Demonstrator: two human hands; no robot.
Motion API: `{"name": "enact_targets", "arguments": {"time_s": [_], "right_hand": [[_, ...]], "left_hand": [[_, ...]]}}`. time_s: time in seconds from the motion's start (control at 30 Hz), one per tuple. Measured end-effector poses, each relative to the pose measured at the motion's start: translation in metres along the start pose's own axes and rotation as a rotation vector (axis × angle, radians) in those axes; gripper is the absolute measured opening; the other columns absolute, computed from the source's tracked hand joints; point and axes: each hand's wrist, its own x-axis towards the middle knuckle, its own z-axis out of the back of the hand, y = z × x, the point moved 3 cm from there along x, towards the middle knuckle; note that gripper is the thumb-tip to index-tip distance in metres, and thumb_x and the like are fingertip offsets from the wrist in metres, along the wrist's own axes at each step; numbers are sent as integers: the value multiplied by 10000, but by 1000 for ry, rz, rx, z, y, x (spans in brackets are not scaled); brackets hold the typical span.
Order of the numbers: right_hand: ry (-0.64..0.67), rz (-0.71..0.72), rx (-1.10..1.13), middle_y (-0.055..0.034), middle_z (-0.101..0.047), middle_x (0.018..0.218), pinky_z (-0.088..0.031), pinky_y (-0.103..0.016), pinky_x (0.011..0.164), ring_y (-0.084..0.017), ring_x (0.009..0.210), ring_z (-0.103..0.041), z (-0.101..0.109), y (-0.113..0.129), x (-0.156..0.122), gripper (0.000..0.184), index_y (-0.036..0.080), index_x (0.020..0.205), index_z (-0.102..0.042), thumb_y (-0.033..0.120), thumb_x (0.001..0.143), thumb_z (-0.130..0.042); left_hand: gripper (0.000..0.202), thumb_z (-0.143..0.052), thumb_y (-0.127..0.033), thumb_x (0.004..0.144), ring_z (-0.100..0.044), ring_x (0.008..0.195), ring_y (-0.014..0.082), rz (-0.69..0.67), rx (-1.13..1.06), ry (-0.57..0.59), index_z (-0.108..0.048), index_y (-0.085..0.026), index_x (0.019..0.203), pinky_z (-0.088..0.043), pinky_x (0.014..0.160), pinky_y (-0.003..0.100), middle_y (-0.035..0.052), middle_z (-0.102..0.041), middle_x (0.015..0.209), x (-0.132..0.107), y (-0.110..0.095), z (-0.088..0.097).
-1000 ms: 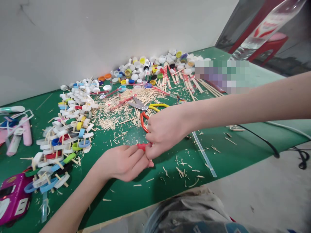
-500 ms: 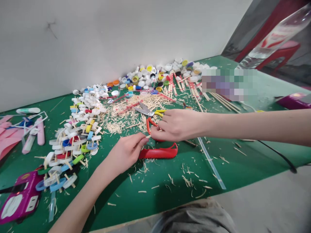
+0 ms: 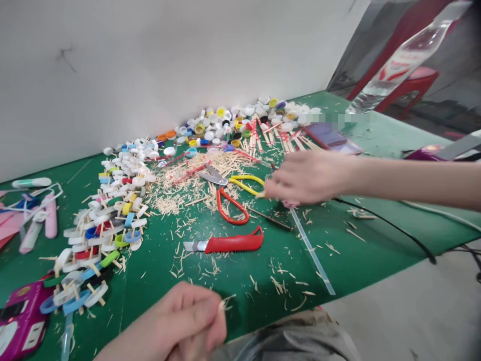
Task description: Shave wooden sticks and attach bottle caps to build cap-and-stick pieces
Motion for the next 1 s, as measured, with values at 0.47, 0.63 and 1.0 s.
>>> {"name": "enact_targets", "arguments": {"time_s": [0.47, 0.63, 1.0], "right_hand": [[-228, -382, -66, -111, -585, 1072, -356, -366, 835, -240, 978, -499, -35, 34, 79, 286, 132, 1149, -554, 225, 986, -339], [-84, -701, -80, -135, -611, 976, -371, -377, 775, -264, 902, -530, -47, 21, 53, 337, 120, 1080, -595, 281, 996, -311], [6, -892, 19, -156, -610, 974, -414, -355, 731, -288, 905, -551, -65, 32, 57, 496, 74, 1175, -550, 491, 912, -496]], "left_hand": [[217, -360, -320, 974, -596, 924, 171, -687, 1188, -1071, -554, -232, 1016, -466, 808, 303, 40, -642, 1051, 27, -78, 61], [198, -390, -313, 969, -613, 913, 186, -748, 1225, -1133, -546, -215, 1040, -475, 830, 338, 60, -652, 1035, 37, -75, 75], [165, -401, -321, 977, -544, 819, 149, -764, 1294, -1174, -504, -209, 914, -436, 751, 286, 15, -575, 873, 42, -68, 88]]}}
